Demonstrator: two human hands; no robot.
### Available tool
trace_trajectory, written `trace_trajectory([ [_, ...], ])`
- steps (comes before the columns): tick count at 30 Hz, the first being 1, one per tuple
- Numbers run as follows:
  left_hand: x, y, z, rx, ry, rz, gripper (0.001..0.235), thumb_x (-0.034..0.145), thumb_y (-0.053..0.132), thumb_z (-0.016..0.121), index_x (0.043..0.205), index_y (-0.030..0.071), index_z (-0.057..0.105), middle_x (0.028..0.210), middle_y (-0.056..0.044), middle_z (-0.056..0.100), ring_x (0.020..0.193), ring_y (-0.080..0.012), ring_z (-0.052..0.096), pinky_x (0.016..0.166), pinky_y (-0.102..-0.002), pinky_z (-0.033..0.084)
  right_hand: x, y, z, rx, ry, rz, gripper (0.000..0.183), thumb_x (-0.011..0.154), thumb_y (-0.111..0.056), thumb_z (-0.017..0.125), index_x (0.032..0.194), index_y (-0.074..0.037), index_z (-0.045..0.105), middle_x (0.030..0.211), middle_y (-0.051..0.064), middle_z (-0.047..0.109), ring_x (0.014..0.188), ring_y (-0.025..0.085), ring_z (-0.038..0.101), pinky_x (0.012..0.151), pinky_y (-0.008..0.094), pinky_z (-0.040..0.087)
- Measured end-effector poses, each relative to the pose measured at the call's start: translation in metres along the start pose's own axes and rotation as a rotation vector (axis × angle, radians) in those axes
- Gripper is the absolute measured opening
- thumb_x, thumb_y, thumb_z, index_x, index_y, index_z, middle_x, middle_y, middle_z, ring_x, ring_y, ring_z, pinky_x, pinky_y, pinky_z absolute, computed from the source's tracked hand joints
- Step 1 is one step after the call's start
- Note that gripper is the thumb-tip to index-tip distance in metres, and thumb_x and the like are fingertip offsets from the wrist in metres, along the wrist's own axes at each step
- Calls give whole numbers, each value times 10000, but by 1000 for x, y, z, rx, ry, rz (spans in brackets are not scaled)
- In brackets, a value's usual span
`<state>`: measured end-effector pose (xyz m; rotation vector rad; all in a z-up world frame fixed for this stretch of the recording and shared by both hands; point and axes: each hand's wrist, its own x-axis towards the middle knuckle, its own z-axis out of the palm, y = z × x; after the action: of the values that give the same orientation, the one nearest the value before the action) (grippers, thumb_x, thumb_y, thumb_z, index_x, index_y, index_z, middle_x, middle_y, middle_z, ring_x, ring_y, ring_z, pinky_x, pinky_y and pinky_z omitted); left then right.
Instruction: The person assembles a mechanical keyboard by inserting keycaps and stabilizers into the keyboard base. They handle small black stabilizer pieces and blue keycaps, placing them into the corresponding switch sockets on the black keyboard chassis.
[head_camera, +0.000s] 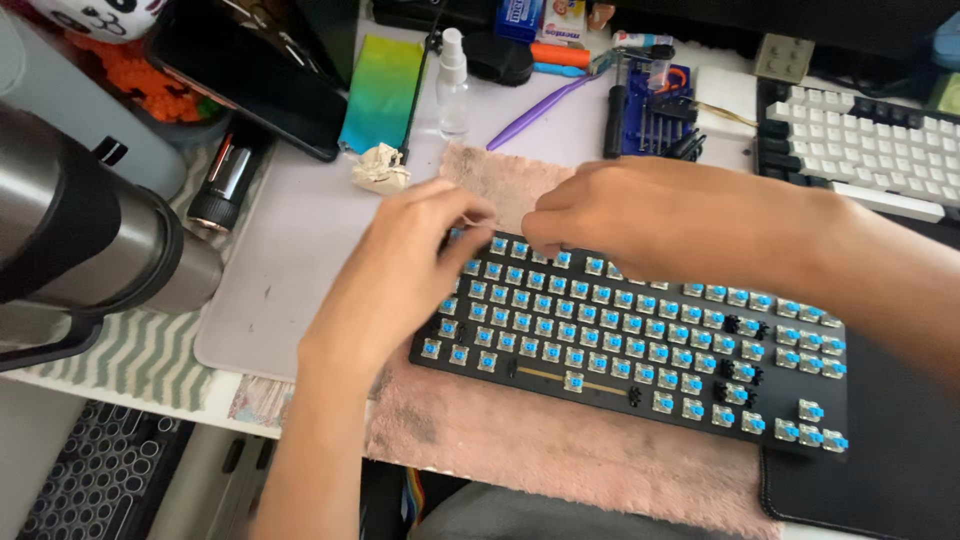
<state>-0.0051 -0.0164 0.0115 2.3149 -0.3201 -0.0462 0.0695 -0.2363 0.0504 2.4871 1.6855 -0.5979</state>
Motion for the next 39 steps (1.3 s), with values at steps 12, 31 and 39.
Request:
trace_trajectory([
  [12,10,-9,42,11,-111,95,263,954,208,534,1137,111,697,1218,-45,690,1194,-290,536,1046,-454,401,4,0,3,-152,12,8,488,767,162,533,1131,-162,494,871,46,592,697,285,653,560,457,486],
  [31,15,-4,53,69,38,171,190,925,173,576,821,71,697,816,-24,703,786,-277,634,869,-428,467,-1,2,13,-298,85,47,5,1048,-165,569,1051,-167,570,775,10,645,579,276,638,612,414,530],
  [39,25,12,50,198,-101,-27,186,859,203,618,919,160,789,1004,31,746,964,-273,673,878,-477,497,-46,12,9,40,331,-19,151,1003,-159,516,1071,-108,641,891,70,633,820,307,646,710,476,488],
])
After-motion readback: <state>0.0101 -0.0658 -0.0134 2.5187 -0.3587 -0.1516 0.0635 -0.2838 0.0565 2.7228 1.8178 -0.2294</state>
